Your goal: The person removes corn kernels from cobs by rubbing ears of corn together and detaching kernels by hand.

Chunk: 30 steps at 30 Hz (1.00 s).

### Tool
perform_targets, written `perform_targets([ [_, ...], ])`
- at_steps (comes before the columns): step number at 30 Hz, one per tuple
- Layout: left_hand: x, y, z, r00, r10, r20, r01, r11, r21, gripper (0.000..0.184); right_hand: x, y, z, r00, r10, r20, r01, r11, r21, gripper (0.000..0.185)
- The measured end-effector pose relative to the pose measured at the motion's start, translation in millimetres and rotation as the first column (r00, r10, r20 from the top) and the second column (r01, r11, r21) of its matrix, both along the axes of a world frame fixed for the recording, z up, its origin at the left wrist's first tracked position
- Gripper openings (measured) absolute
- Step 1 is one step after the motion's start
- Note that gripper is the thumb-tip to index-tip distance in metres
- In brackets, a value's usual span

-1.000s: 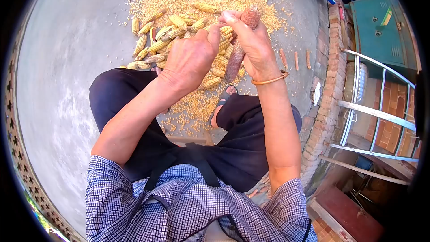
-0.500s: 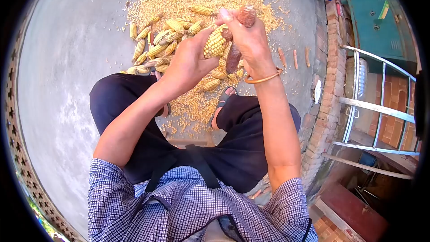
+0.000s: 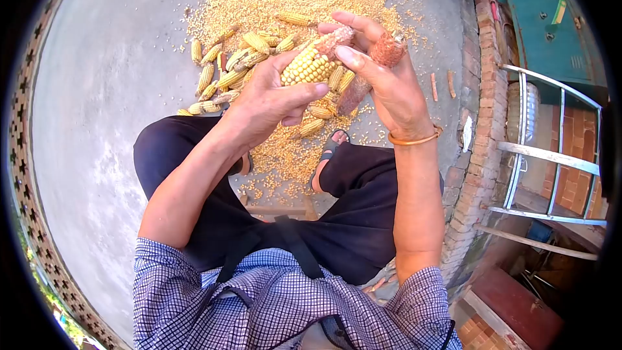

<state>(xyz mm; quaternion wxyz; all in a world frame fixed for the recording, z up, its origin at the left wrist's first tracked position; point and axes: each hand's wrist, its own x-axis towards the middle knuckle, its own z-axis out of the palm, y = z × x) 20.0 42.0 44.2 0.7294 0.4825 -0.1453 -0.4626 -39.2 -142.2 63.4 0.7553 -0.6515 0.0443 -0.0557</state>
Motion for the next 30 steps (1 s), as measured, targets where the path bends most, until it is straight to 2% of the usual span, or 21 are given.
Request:
perform_targets([
  [5, -1.1, -0.2, 0.9, 0.999, -0.03, -0.042, 0.03, 1.0, -0.003, 0.039, -5.6, 3.4, 4.3, 0.999, 0.047, 0.0, -0.047, 0.995, -0.086, 0.053],
  [9, -2.4, -0.3, 0.6, 0.995, -0.079, -0.058, 0.079, 0.997, -0.008, 0.03, -7.0, 9.5, 8.4, 0.999, 0.006, 0.054, 0.003, 0.986, -0.167, 0.054],
  [12, -4.7, -1.4, 8.7, 0.971, 0.02, -0.238, -0.029, 0.999, -0.035, 0.034, -7.1, 12.2, 5.2, 0.996, -0.028, 0.088, 0.049, 0.969, -0.243, 0.054],
  [17, -1.8, -2.2, -0.6, 0.984, -0.006, -0.177, -0.009, 0.997, -0.082, 0.038, -5.2, 26.3, -4.7, 0.982, -0.133, 0.131, 0.168, 0.933, -0.317, 0.053],
  [20, -4.7, -5.1, 4.6, 0.984, 0.016, -0.179, -0.029, 0.997, -0.069, 0.038, -6.4, 31.6, -2.8, 0.977, -0.211, 0.026, 0.21, 0.942, -0.262, 0.052],
  [23, -3.4, -5.2, 5.8, 0.98, 0.013, -0.199, -0.027, 0.998, -0.065, 0.038, -5.0, 28.8, -5.7, 0.981, -0.181, 0.076, 0.193, 0.954, -0.228, 0.05],
  [26, 2.0, -1.7, 7.0, 0.968, -0.013, -0.252, -0.011, 0.995, -0.096, 0.036, -7.0, 22.2, 1.0, 0.991, -0.134, 0.023, 0.135, 0.989, -0.06, 0.052],
  [30, 1.5, 0.3, 8.2, 0.95, -0.016, -0.311, -0.029, 0.99, -0.141, 0.037, -5.0, 19.5, -4.6, 0.997, -0.031, 0.074, 0.034, 0.999, -0.033, 0.061],
])
